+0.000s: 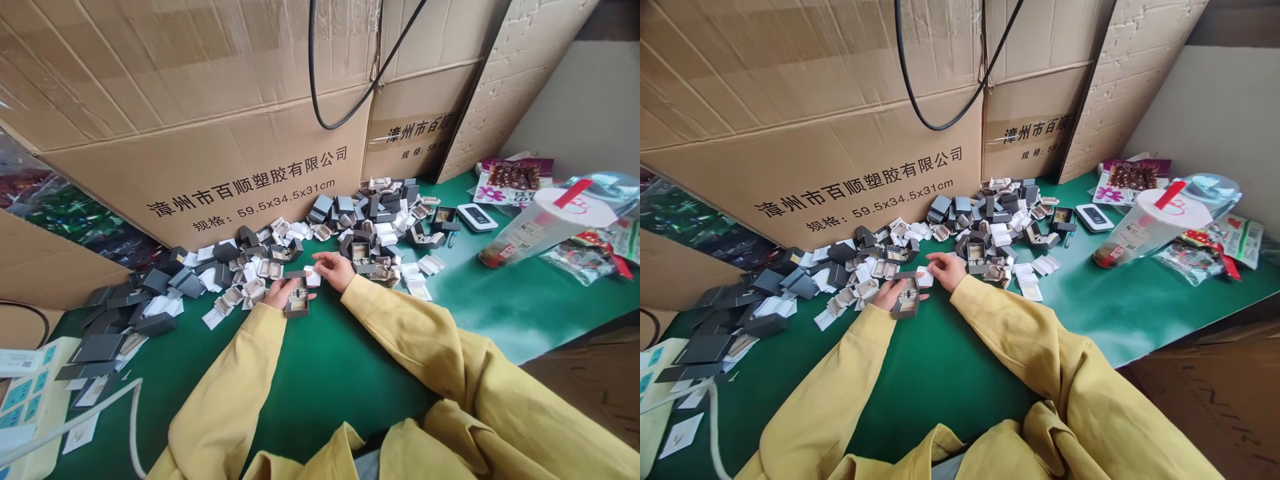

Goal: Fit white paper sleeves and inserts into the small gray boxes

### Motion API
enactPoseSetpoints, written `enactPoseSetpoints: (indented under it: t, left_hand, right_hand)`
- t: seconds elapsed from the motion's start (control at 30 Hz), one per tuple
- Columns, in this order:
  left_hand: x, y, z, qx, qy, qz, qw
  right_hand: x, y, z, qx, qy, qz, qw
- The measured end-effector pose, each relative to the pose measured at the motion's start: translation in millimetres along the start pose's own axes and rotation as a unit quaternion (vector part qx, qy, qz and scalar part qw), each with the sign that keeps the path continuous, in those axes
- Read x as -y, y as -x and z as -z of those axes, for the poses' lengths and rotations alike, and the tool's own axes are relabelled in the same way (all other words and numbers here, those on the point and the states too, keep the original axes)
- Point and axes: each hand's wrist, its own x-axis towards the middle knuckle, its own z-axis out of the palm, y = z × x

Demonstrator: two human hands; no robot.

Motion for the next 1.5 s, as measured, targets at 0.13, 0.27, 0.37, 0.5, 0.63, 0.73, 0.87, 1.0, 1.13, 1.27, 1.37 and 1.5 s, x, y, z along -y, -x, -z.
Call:
enactPoseSetpoints:
  t: [0.13,0.27,0.37,0.5,0.63,0.73,0.87,1.0,1.13,1.27,1.37,1.5]
  left_hand:
    - [-0.9,0.4,-1.0,0.011,0.010,-0.025,1.000]
    - [-7.2,3.0,0.8,0.010,0.018,-0.006,1.000]
    - [-10.6,4.8,2.6,0.007,0.029,0.003,1.000]
    - [-10.3,5.6,2.4,0.037,0.039,-0.018,0.998]
    - [-8.5,5.0,2.3,0.047,0.041,-0.033,0.998]
    - [-7.8,4.4,3.8,0.065,0.017,-0.026,0.997]
    - [-6.8,3.8,6.1,0.106,-0.026,-0.038,0.993]
    - [-3.1,2.5,7.1,0.109,-0.052,-0.055,0.991]
    - [1.9,-1.5,9.5,0.090,-0.109,-0.078,0.987]
    - [3.5,-5.9,12.7,0.087,-0.144,-0.098,0.981]
    - [2.1,-7.7,13.6,0.096,-0.194,-0.104,0.971]
    - [1.3,-9.1,12.8,0.098,-0.238,-0.111,0.960]
  right_hand:
    - [3.1,0.8,3.8,-0.075,0.042,0.055,0.995]
    - [24.6,16.8,6.8,-0.177,0.108,0.179,0.962]
    - [38.0,31.4,2.1,-0.141,0.139,0.269,0.943]
    - [37.6,39.9,-7.3,-0.063,0.172,0.295,0.938]
    - [31.0,39.8,-11.6,-0.017,0.215,0.297,0.930]
    - [29.7,40.4,-13.6,0.008,0.252,0.297,0.921]
    - [28.5,41.2,-15.1,0.040,0.310,0.275,0.909]
    - [23.0,39.1,-13.6,0.059,0.327,0.286,0.899]
    - [19.0,36.5,-11.7,0.068,0.328,0.332,0.882]
    - [20.1,35.7,-11.7,0.046,0.377,0.360,0.852]
    - [19.9,35.4,-12.0,0.041,0.404,0.385,0.829]
    - [17.6,34.9,-11.4,0.033,0.413,0.407,0.814]
